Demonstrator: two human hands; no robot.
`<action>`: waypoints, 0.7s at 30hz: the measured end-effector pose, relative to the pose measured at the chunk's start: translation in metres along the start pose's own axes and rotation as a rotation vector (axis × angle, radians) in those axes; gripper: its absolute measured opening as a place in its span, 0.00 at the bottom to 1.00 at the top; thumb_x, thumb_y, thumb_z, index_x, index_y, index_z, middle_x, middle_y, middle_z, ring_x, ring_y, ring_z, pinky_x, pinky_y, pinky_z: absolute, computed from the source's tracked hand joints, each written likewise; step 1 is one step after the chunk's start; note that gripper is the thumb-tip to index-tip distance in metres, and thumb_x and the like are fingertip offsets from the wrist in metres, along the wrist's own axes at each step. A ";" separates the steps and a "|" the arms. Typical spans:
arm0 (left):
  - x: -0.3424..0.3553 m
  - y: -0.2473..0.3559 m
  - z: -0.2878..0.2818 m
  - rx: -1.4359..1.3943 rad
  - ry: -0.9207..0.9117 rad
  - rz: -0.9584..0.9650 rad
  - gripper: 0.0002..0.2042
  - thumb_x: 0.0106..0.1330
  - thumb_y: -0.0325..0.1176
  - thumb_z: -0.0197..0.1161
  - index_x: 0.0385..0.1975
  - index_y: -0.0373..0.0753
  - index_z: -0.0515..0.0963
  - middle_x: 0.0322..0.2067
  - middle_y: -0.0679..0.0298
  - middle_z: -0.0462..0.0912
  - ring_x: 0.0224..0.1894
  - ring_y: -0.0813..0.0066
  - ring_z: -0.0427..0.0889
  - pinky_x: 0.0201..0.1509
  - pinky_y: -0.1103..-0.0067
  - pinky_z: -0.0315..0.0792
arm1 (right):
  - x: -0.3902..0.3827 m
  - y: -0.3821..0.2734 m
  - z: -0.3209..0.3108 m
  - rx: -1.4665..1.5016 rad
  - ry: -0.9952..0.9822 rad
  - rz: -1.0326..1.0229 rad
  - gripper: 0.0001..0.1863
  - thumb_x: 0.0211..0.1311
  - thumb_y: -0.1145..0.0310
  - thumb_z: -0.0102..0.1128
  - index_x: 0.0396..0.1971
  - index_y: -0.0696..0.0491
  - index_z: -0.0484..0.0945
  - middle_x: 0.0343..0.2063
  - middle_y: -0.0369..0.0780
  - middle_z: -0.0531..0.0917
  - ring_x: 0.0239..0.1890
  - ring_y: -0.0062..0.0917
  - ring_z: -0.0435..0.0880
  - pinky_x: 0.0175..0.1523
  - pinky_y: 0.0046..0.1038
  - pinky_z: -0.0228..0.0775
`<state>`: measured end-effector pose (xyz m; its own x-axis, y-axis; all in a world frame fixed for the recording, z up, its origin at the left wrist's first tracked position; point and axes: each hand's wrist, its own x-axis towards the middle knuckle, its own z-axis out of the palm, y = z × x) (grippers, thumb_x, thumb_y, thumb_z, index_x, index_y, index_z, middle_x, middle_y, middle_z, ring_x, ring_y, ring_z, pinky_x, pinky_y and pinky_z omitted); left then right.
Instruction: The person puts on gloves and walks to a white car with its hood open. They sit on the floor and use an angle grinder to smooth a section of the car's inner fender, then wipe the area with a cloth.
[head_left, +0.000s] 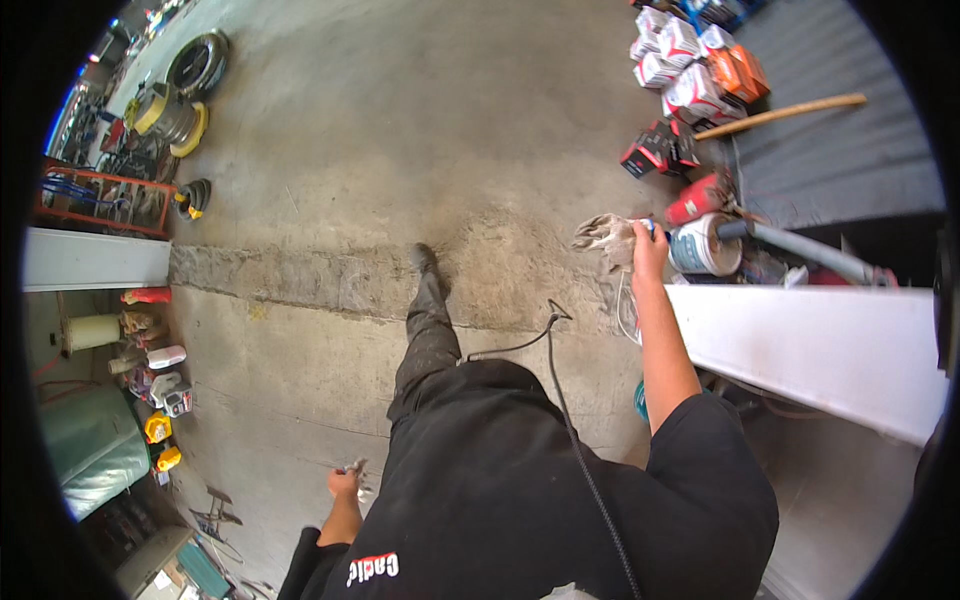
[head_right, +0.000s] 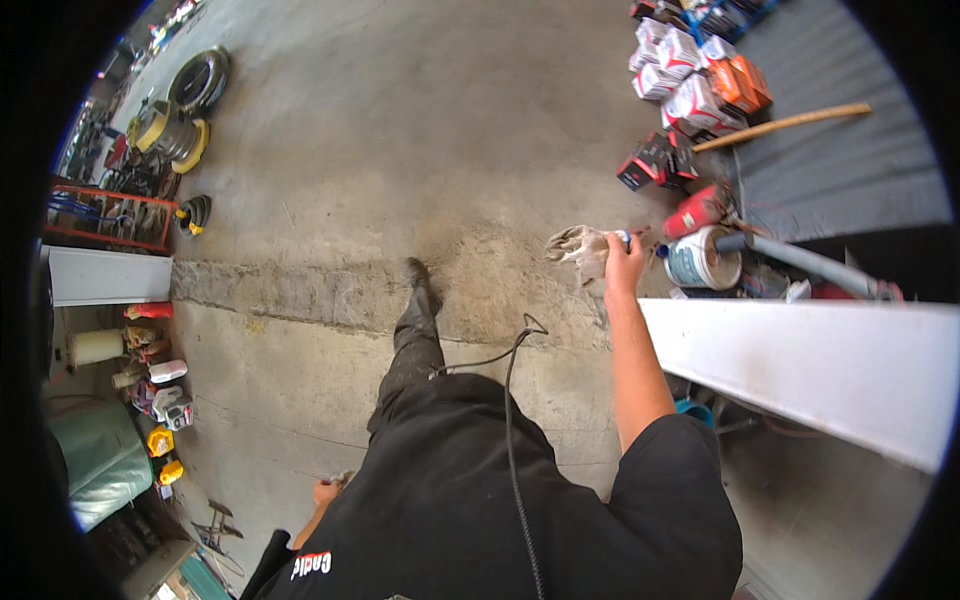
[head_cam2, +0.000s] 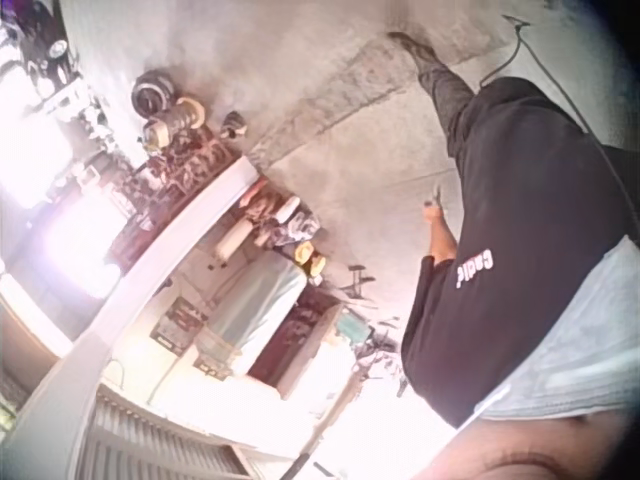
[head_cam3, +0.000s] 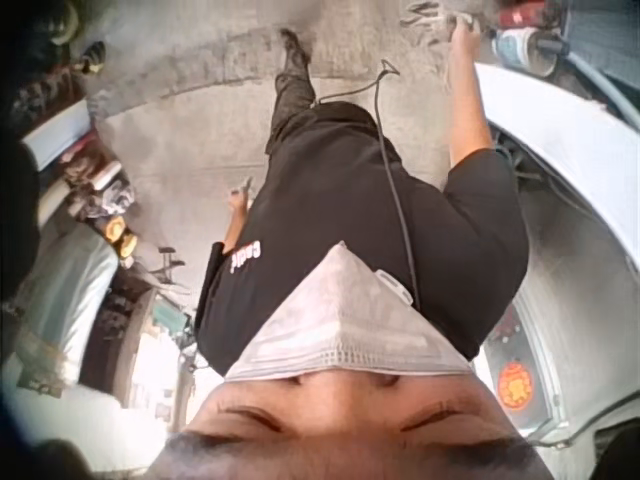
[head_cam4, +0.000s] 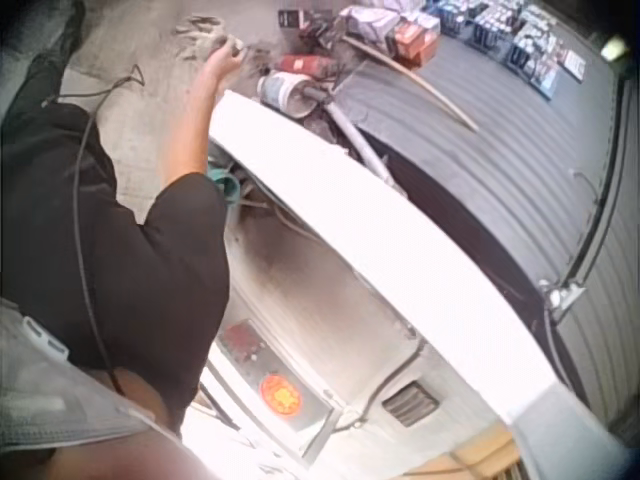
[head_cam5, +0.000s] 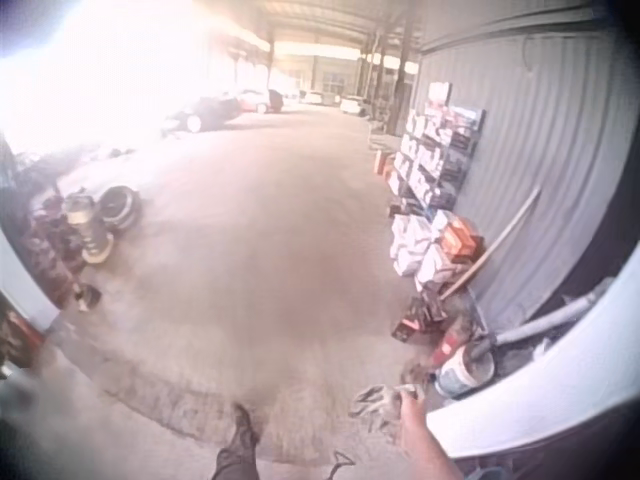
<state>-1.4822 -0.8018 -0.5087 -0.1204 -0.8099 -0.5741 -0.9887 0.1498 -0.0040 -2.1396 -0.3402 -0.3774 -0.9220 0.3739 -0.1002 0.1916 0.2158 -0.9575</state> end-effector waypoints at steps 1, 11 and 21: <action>-0.014 0.001 -0.010 0.090 -0.055 -0.055 0.21 0.46 0.44 0.73 0.35 0.35 0.80 0.33 0.53 0.85 0.36 0.57 0.84 0.43 0.68 0.76 | -0.001 0.017 0.001 -0.132 -0.108 -0.056 0.10 0.59 0.67 0.62 0.32 0.59 0.78 0.28 0.34 0.80 0.31 0.21 0.75 0.39 0.27 0.68; 0.220 0.553 -0.198 0.070 0.072 0.616 0.14 0.54 0.38 0.69 0.37 0.36 0.81 0.35 0.52 0.82 0.38 0.54 0.80 0.46 0.65 0.74 | 0.233 -0.104 0.124 -0.628 -0.206 -0.284 0.11 0.58 0.66 0.63 0.31 0.60 0.78 0.23 0.44 0.80 0.26 0.27 0.76 0.35 0.33 0.69; 0.417 0.986 -0.304 -0.035 0.189 0.886 0.12 0.60 0.37 0.67 0.32 0.34 0.80 0.32 0.50 0.78 0.33 0.54 0.77 0.40 0.65 0.72 | 0.579 -0.167 0.331 -0.020 -0.113 0.049 0.10 0.61 0.68 0.61 0.38 0.58 0.80 0.34 0.34 0.82 0.38 0.15 0.77 0.45 0.21 0.68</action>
<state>-2.5339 -1.1639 -0.5034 -0.8480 -0.4861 -0.2110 -0.5286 0.7474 0.4024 -2.8171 -0.4585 -0.3652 -0.9431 0.2811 -0.1776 0.2430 0.2182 -0.9452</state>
